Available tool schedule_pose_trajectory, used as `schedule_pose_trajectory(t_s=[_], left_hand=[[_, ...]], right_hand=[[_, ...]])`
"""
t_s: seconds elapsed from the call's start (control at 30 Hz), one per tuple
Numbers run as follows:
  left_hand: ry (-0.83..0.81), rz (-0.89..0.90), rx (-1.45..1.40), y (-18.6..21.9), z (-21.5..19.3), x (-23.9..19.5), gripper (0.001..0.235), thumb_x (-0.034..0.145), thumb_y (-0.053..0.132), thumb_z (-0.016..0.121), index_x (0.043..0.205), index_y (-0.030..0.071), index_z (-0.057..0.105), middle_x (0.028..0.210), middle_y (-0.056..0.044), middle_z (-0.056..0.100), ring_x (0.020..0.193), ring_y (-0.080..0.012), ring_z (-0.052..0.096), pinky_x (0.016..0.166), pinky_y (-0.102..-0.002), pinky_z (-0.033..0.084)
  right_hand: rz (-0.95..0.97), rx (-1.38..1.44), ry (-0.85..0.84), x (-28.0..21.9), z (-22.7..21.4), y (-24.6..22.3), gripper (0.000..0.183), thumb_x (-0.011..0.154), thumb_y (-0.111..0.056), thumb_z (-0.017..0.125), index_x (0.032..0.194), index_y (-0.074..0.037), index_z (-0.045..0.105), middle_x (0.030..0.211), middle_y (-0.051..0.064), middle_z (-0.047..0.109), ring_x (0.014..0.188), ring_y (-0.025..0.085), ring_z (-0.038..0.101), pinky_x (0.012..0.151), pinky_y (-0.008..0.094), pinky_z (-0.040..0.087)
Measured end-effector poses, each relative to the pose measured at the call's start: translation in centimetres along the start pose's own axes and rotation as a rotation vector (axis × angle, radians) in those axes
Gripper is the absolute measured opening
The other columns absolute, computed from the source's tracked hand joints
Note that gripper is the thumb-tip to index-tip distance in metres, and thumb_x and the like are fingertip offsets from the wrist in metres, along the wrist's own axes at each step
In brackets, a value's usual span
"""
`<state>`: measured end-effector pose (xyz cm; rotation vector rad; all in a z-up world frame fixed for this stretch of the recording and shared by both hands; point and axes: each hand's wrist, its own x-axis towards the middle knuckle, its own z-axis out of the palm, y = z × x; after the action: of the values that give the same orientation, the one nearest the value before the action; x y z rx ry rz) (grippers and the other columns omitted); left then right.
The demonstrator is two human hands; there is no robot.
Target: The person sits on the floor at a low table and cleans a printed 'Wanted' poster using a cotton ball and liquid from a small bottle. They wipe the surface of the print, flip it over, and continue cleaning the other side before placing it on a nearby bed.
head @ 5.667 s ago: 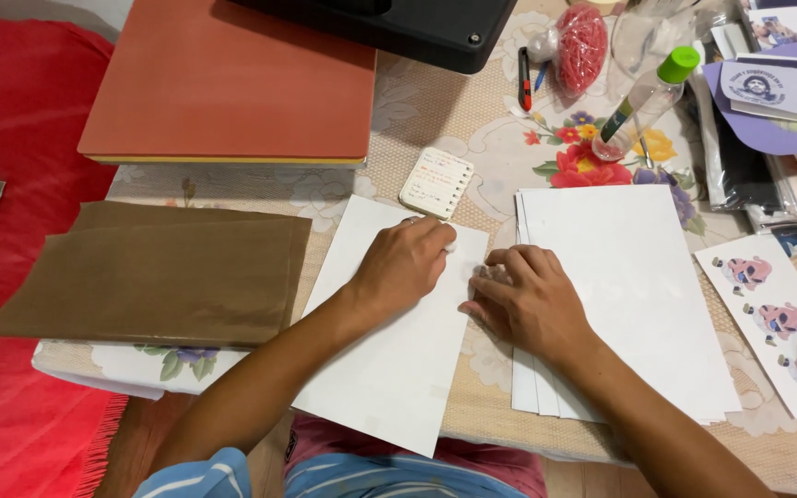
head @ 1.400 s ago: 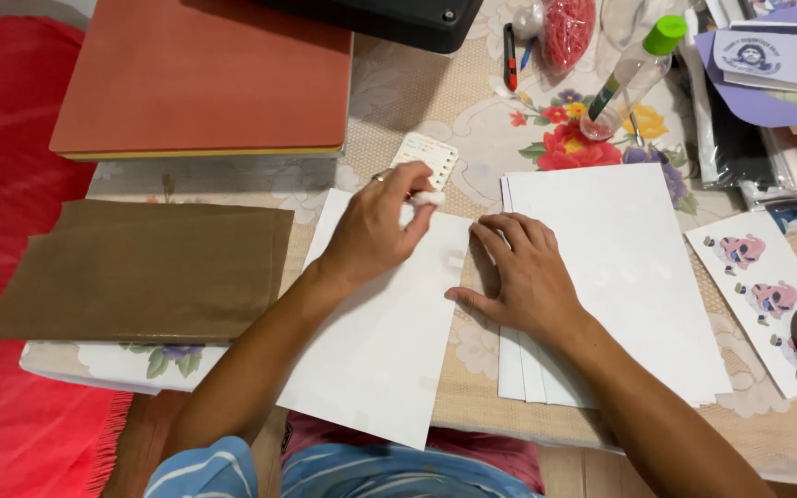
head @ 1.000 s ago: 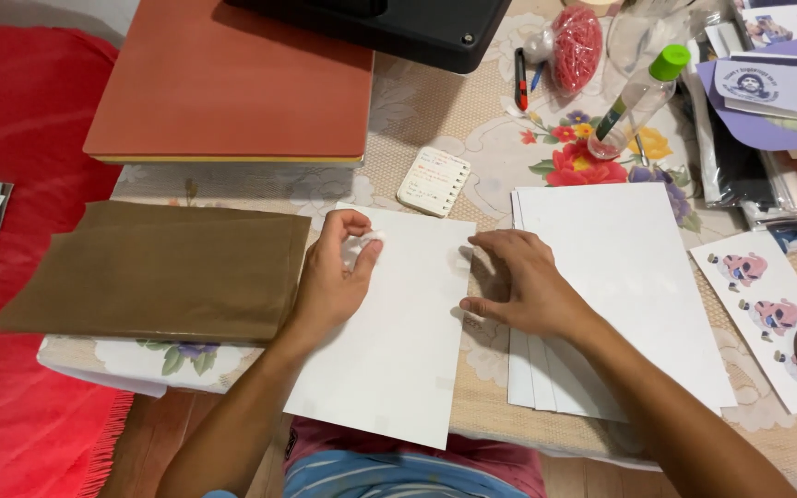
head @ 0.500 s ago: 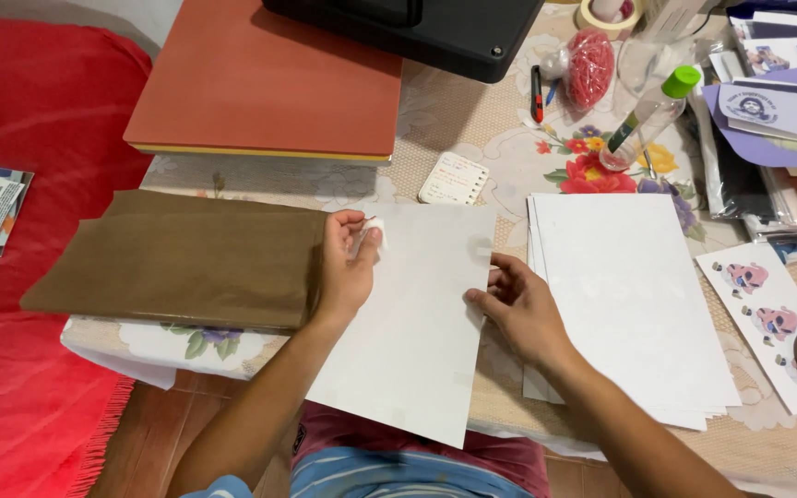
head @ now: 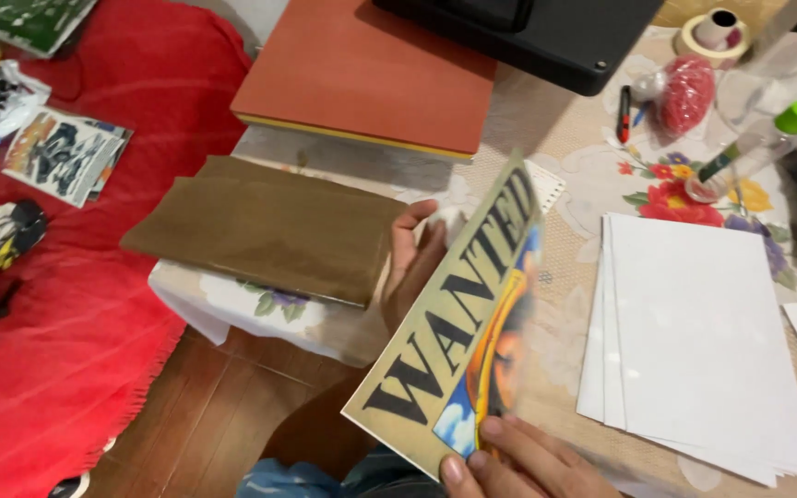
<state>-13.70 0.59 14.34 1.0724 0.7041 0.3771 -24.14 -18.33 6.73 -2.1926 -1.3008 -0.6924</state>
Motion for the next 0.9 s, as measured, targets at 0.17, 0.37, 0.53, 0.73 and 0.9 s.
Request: schedule_pose_trajectory(t_s=[0.17, 0.37, 0.53, 0.73, 0.9], left_hand=[[-0.225, -0.068, -0.493, -3.4, 1.0, 2.6, 0.035, 0.104, 0.024, 0.074, 0.138, 0.018, 0.071, 0.118, 0.000, 0.066, 0.097, -0.0110, 0.069, 0.096, -0.028, 0.052], [-0.443, 0.033, -0.558, -5.3, 0.8, 4.1, 0.046, 0.103, 0.029, 0.080, 0.143, 0.016, 0.061, 0.100, 0.005, 0.068, 0.092, -0.0118, 0.073, 0.085, -0.033, 0.059], [-0.378, 0.033, -0.609, -4.1, 1.3, 2.1, 0.039, 0.105, 0.026, 0.078, 0.139, 0.016, 0.063, 0.111, 0.002, 0.065, 0.094, -0.0123, 0.072, 0.087, -0.032, 0.059], [-0.507, 0.380, -0.669, -3.0, -0.1, -0.2, 0.028, 0.116, 0.022, 0.064, 0.140, 0.014, 0.052, 0.117, -0.010, 0.068, 0.108, -0.0373, 0.079, 0.093, -0.047, 0.066], [-0.507, 0.754, -0.498, -3.4, -1.4, -0.7, 0.024, 0.119, 0.019, 0.058, 0.139, 0.008, 0.049, 0.109, -0.031, 0.074, 0.106, -0.0415, 0.078, 0.109, -0.051, 0.060]], right_hand=[[0.045, -0.211, 0.005, 0.8, -0.1, -1.1, 0.048, 0.095, -0.048, 0.087, 0.138, -0.031, 0.073, 0.119, -0.010, 0.079, 0.128, 0.023, 0.076, 0.103, 0.048, 0.070], [-0.077, -0.306, -0.002, 0.4, 0.0, -0.5, 0.046, 0.099, -0.050, 0.081, 0.139, -0.030, 0.072, 0.122, -0.004, 0.076, 0.127, 0.027, 0.077, 0.102, 0.049, 0.069], [-0.083, -0.269, 0.032, 1.5, -1.1, -0.7, 0.039, 0.098, -0.039, 0.083, 0.132, -0.023, 0.074, 0.125, 0.002, 0.077, 0.124, 0.028, 0.078, 0.104, 0.047, 0.068], [0.319, -0.047, 0.234, -1.4, -3.0, 1.0, 0.059, 0.096, -0.037, 0.081, 0.146, -0.015, 0.058, 0.150, 0.012, 0.073, 0.140, 0.031, 0.073, 0.119, 0.041, 0.060], [0.759, 0.497, 0.819, 3.6, -3.9, 1.6, 0.068, 0.103, 0.008, 0.061, 0.167, 0.001, 0.042, 0.163, 0.039, 0.063, 0.149, 0.045, 0.071, 0.131, 0.048, 0.060]])
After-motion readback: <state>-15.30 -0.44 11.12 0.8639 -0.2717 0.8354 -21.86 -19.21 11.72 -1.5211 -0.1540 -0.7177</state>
